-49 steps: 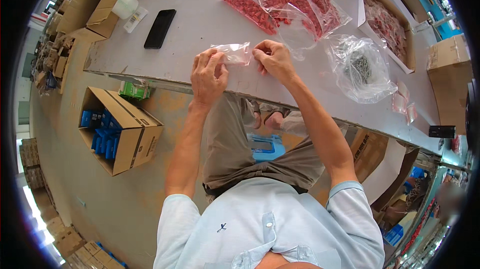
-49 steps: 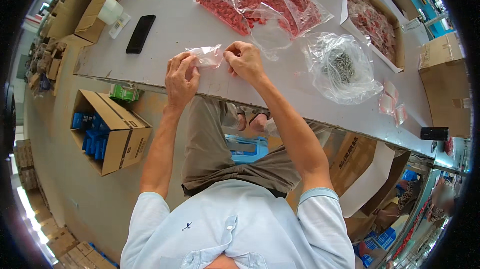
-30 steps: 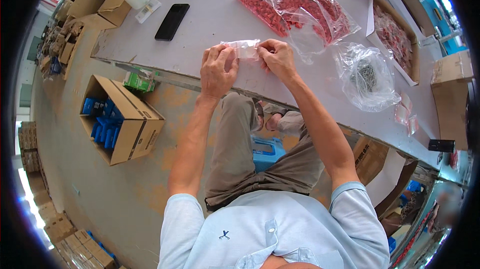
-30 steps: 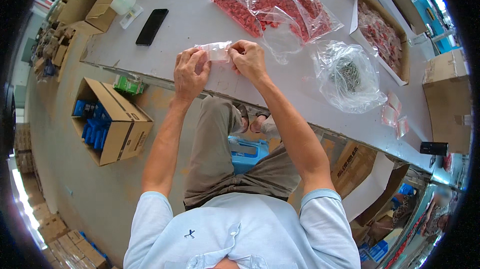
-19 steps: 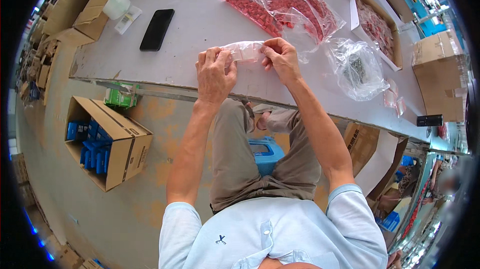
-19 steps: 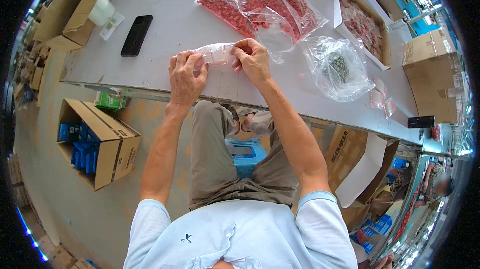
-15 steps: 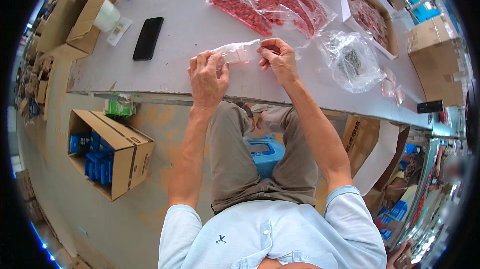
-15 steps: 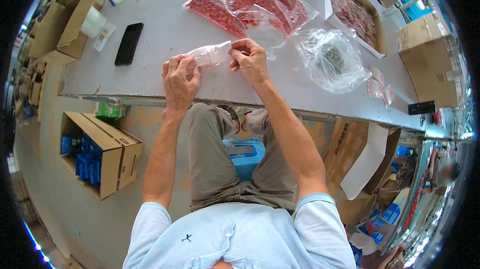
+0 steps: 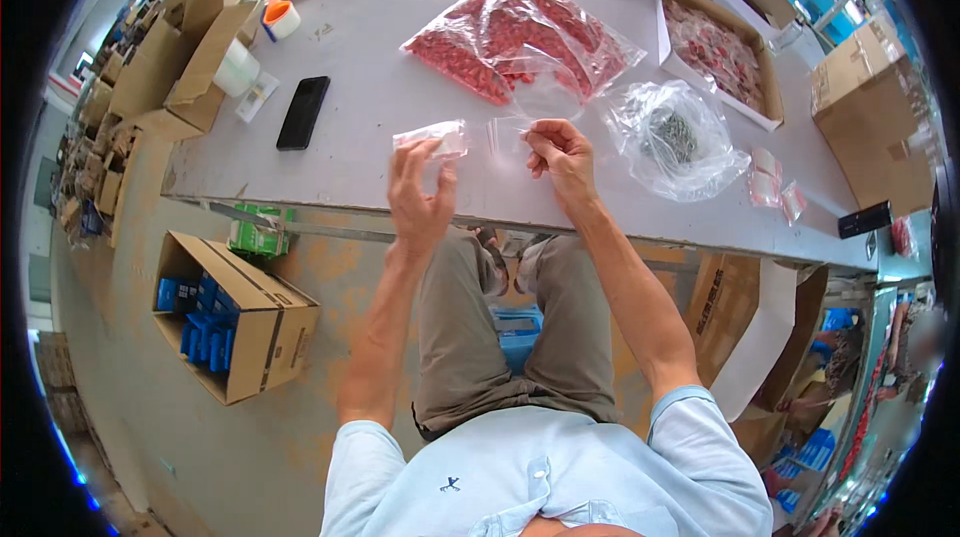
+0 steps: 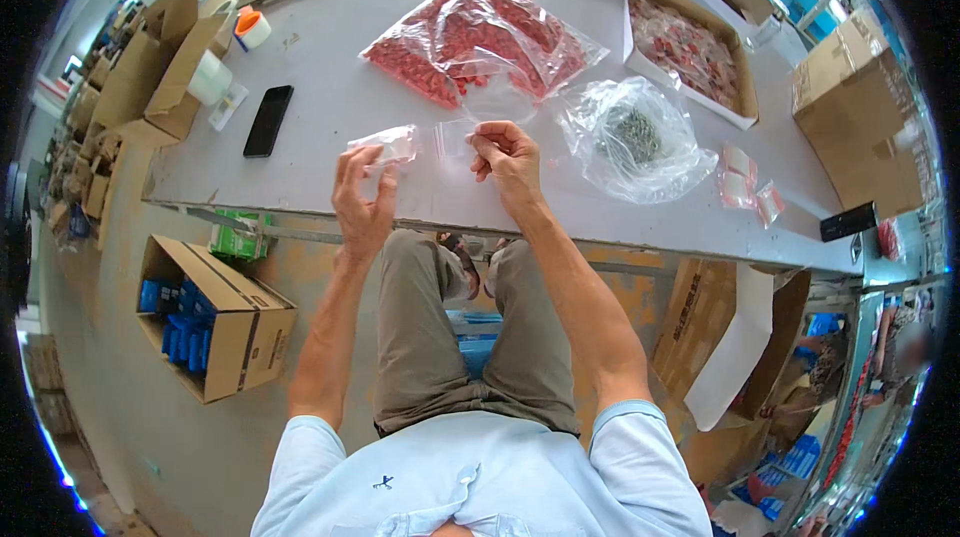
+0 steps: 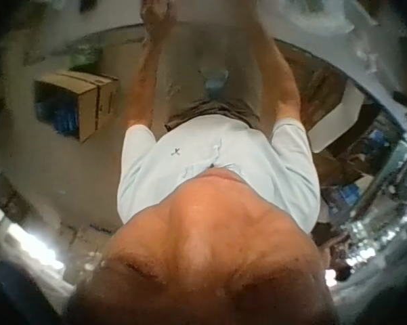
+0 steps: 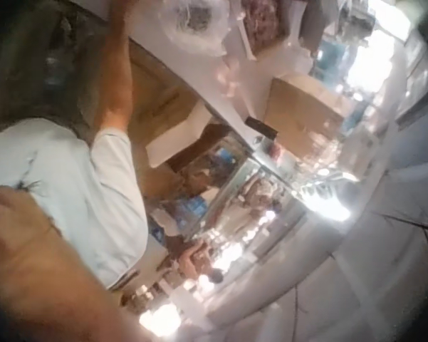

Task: Placing small plastic components into small resealable plastic bags.

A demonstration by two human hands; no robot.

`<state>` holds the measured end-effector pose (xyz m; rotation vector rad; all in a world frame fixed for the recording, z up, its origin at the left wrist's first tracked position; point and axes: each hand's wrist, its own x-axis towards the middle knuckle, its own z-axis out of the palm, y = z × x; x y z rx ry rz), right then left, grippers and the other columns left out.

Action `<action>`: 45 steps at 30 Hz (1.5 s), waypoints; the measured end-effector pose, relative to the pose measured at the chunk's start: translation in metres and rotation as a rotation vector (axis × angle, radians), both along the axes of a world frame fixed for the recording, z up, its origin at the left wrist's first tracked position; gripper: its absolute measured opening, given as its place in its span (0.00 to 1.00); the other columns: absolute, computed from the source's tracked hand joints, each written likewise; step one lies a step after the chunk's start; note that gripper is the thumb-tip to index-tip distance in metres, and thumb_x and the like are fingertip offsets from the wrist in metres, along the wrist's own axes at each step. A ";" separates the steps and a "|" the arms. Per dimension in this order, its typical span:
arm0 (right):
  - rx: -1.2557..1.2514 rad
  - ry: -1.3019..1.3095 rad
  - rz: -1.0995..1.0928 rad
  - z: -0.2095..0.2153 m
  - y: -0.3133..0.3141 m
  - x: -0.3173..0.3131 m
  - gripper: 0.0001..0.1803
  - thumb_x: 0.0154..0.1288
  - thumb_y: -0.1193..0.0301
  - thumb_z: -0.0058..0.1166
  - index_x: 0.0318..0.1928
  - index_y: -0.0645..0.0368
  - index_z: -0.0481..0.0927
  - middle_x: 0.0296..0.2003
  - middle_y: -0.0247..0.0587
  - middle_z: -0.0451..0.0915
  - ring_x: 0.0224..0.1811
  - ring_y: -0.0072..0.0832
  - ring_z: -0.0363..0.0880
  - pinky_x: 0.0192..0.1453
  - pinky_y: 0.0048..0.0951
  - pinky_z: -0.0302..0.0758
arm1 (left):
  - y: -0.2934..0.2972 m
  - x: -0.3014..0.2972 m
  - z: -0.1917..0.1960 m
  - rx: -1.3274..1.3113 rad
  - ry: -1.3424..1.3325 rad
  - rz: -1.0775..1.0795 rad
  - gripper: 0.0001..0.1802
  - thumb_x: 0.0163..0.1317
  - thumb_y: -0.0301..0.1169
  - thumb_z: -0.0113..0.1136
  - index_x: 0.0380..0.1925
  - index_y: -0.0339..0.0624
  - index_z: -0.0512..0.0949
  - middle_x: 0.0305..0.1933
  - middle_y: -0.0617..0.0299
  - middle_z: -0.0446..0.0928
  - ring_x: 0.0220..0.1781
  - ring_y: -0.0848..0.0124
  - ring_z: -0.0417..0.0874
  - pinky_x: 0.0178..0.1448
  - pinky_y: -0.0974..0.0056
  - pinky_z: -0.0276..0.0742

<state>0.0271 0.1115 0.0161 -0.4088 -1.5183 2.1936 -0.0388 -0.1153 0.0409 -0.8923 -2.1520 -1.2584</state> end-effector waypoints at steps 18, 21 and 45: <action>-0.114 0.023 0.083 -0.003 0.021 0.013 0.05 0.73 0.76 0.63 0.46 0.60 0.83 0.37 0.40 0.88 0.25 0.19 0.81 0.23 0.21 0.76 | 0.080 -0.006 -0.012 0.479 -1.063 -0.287 0.08 0.71 0.31 0.69 0.40 0.37 0.84 0.33 0.62 0.85 0.30 0.76 0.83 0.34 0.70 0.78; -0.084 0.028 0.055 -0.003 0.019 0.013 0.05 0.73 0.76 0.63 0.46 0.60 0.83 0.37 0.40 0.88 0.25 0.19 0.81 0.23 0.21 0.76 | 0.068 -0.022 -0.001 0.378 -0.961 -0.239 0.06 0.69 0.29 0.69 0.36 0.37 0.85 0.30 0.63 0.84 0.26 0.77 0.81 0.31 0.70 0.75; -0.067 -0.015 0.065 0.005 0.022 0.060 0.07 0.72 0.76 0.63 0.47 0.61 0.83 0.36 0.39 0.88 0.27 0.19 0.81 0.26 0.21 0.76 | 0.082 0.030 -0.009 0.427 -1.089 -0.432 0.11 0.70 0.32 0.69 0.45 0.35 0.86 0.35 0.63 0.86 0.35 0.76 0.83 0.40 0.69 0.77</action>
